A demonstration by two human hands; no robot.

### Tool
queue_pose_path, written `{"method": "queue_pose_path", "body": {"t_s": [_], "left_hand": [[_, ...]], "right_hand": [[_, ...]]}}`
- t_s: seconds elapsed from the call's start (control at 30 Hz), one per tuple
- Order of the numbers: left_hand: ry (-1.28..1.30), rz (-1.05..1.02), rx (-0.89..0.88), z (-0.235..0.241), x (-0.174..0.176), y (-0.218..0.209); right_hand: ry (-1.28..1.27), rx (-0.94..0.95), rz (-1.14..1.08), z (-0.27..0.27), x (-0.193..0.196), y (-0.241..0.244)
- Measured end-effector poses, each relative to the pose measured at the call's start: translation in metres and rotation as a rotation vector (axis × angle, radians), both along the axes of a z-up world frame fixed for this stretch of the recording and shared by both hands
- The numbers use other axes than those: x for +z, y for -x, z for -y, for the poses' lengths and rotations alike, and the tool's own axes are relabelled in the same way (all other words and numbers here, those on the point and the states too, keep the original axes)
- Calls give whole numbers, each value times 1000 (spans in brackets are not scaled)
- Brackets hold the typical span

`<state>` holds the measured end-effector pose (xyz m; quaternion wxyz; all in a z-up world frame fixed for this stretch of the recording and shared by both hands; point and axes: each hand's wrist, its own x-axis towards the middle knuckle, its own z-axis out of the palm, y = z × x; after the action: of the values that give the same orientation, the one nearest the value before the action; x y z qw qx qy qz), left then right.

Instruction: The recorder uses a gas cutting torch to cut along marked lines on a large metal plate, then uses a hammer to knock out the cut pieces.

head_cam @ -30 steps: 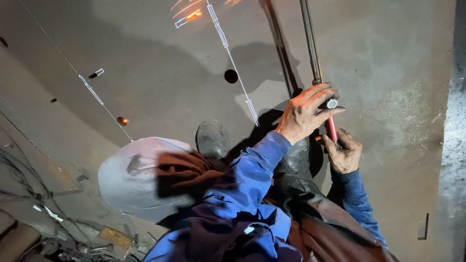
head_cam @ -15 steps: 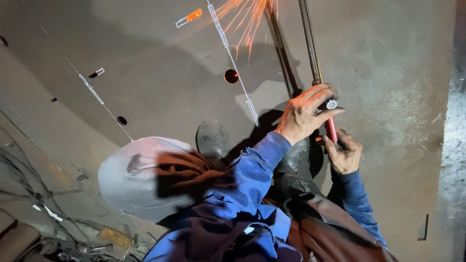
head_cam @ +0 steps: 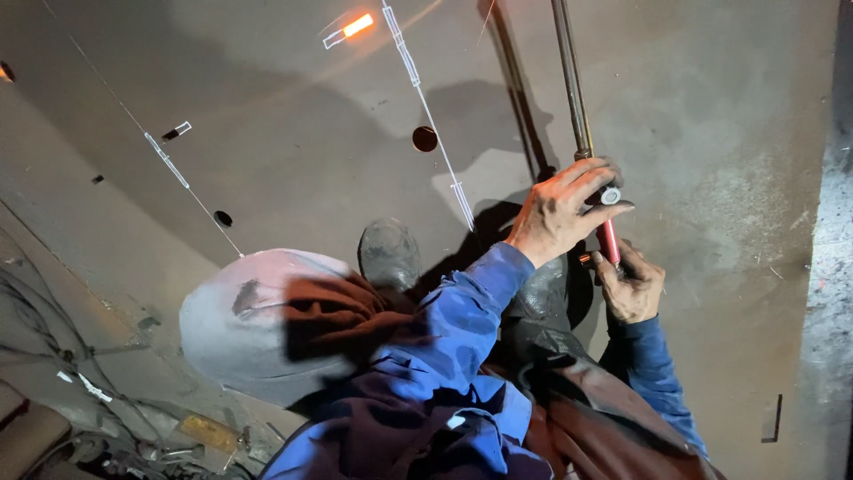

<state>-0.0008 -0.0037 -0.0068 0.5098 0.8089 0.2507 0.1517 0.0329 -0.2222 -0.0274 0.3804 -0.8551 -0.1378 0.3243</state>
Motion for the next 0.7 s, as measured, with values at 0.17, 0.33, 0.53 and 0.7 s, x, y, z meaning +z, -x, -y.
{"method": "queue_pose_path", "body": {"t_s": [0.17,0.33,0.53,0.7], "left_hand": [[35,14,-6,-3,6,0],[44,12,-14,-3,6,0],[32,33,1,-1,5,0],[33,10,-3,-2,8,0]], "right_hand": [[40,17,26,3,-2,-1],[-10,35,57,12,-12,1],[-9,3,11,8,-6,1],[-15,35,40,13,-12,1]]}}
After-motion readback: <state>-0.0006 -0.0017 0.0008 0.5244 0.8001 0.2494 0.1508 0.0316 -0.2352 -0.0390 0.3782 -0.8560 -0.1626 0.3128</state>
